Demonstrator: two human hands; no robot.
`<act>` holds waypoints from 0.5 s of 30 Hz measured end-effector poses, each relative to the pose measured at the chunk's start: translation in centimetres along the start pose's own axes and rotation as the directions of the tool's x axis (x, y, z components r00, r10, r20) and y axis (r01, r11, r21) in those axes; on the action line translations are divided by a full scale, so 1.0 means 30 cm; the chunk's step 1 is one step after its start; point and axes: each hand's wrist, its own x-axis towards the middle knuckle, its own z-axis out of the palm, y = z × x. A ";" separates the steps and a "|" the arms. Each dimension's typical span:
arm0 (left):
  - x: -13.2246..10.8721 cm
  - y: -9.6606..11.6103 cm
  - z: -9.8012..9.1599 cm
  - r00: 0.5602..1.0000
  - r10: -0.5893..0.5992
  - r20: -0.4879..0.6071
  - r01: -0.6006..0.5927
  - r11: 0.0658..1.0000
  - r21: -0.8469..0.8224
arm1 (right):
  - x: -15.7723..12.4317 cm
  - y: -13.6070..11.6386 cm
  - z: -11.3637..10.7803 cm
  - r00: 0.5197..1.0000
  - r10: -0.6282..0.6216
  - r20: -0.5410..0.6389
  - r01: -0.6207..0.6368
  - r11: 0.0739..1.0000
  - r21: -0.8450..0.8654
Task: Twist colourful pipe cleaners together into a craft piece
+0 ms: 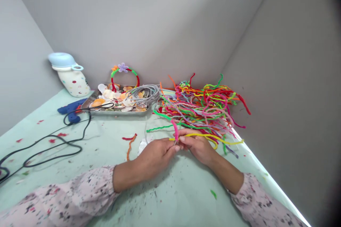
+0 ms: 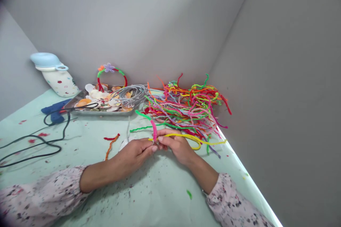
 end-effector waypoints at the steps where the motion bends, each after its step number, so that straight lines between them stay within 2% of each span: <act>1: 0.000 -0.004 0.002 1.000 0.006 -0.006 -0.006 1.000 0.007 | 0.000 0.000 0.001 1.000 0.010 0.010 -0.010 1.000 0.017; 7: -0.003 -0.017 0.006 0.996 -0.004 -0.088 0.009 0.998 0.057 | 0.003 -0.002 0.012 0.999 0.041 0.008 -0.042 0.997 0.066; 15: 0.001 -0.046 0.017 0.945 -0.113 -0.306 0.023 0.959 -0.283 | 0.012 -0.009 0.017 0.997 0.023 -0.075 -0.019 0.998 0.059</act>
